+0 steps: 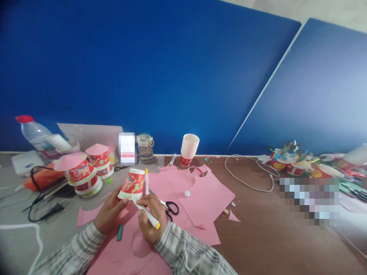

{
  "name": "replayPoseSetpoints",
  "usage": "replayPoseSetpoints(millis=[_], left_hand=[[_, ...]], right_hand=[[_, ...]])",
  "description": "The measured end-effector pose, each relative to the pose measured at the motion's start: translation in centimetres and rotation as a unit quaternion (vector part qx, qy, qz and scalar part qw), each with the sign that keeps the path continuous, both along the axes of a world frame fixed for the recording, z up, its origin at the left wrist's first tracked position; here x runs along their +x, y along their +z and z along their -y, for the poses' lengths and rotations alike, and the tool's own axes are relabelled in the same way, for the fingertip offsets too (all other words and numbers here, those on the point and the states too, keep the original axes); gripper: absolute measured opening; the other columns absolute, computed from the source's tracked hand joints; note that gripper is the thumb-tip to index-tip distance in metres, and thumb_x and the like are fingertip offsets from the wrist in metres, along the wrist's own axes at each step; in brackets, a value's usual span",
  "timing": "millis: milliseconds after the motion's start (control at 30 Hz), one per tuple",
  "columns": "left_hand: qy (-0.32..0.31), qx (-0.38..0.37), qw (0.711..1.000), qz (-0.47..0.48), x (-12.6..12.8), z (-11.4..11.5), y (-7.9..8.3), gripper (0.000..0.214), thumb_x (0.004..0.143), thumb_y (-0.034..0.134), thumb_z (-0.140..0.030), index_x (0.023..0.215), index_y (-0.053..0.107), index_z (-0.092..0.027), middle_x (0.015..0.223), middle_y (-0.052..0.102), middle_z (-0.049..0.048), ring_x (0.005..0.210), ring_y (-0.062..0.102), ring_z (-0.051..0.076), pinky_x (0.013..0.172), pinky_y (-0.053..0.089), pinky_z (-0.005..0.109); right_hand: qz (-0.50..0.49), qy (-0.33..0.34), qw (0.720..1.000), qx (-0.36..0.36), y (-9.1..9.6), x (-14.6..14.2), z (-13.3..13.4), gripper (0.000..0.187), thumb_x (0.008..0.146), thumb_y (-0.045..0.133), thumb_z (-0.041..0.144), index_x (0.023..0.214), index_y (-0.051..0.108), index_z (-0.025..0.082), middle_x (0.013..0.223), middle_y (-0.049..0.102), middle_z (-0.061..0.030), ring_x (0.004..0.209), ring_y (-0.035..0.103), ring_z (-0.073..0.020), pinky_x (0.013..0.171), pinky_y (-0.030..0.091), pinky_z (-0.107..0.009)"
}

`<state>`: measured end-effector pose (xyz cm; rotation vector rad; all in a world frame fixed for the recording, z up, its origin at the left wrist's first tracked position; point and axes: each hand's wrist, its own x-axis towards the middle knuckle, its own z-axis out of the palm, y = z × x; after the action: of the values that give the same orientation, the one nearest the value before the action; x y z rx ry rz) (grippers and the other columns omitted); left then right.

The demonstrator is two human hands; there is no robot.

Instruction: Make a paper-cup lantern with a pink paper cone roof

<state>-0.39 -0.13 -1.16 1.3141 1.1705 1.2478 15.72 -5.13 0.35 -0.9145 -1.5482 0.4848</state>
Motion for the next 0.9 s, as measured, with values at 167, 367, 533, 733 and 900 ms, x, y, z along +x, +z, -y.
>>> replayPoseSetpoints(millis=[167, 367, 533, 733, 900], left_hand=[[0.001, 0.018, 1.0, 0.007, -0.24, -0.15, -0.35, 0.06, 0.056, 0.064, -0.038, 0.111, 0.045, -0.025, 0.104, 0.064, 0.003, 0.093, 0.057, 0.025, 0.082, 0.045, 0.038], [-0.001, 0.001, 1.0, 0.009, -0.04, -0.01, 0.0, 0.059, 0.055, 0.064, -0.04, 0.109, 0.046, -0.025, 0.101, 0.066, 0.0023, 0.094, 0.057, 0.026, 0.08, 0.046, 0.038], [-0.005, 0.014, 1.0, 0.007, 0.02, 0.07, 0.21, 0.06, 0.054, 0.064, -0.039, 0.11, 0.046, -0.025, 0.102, 0.065, 0.0021, 0.09, 0.058, 0.025, 0.081, 0.046, 0.038], [0.003, 0.014, 1.0, 0.014, -0.03, 0.08, 0.35, 0.061, 0.054, 0.065, -0.039, 0.11, 0.046, -0.024, 0.101, 0.066, 0.0033, 0.09, 0.058, 0.026, 0.079, 0.046, 0.038], [-0.004, -0.005, 0.999, 0.034, 0.17, 0.15, 0.42, 0.06, 0.055, 0.064, -0.04, 0.111, 0.046, -0.026, 0.1, 0.066, 0.0026, 0.09, 0.058, 0.025, 0.078, 0.047, 0.038]], right_hand=[[0.002, -0.002, 1.0, 0.005, 0.15, -0.08, -0.06, 0.016, 0.076, 0.05, 0.02, 0.085, 0.064, 0.021, 0.075, 0.066, -0.0014, 0.074, 0.064, -0.0184, 0.067, 0.052, -0.028], [-0.001, -0.018, 1.0, 0.02, 0.1, -0.16, -0.11, 0.016, 0.075, 0.05, 0.018, 0.083, 0.064, 0.021, 0.072, 0.066, -0.0011, 0.076, 0.064, -0.0193, 0.068, 0.053, -0.028], [0.003, -0.011, 1.0, 0.019, 0.38, -0.16, -0.06, 0.017, 0.076, 0.051, 0.02, 0.086, 0.064, 0.021, 0.075, 0.067, -0.0015, 0.073, 0.064, -0.0185, 0.067, 0.053, -0.029], [-0.003, -0.008, 1.0, 0.022, 0.43, -0.22, -0.13, 0.016, 0.075, 0.051, 0.02, 0.085, 0.064, 0.021, 0.074, 0.067, -0.0014, 0.073, 0.064, -0.0184, 0.067, 0.053, -0.028], [-0.009, -0.015, 1.0, 0.016, 0.25, -0.03, -0.17, 0.016, 0.075, 0.05, 0.019, 0.082, 0.065, 0.021, 0.071, 0.068, -0.0012, 0.075, 0.064, -0.0197, 0.071, 0.052, -0.03]])
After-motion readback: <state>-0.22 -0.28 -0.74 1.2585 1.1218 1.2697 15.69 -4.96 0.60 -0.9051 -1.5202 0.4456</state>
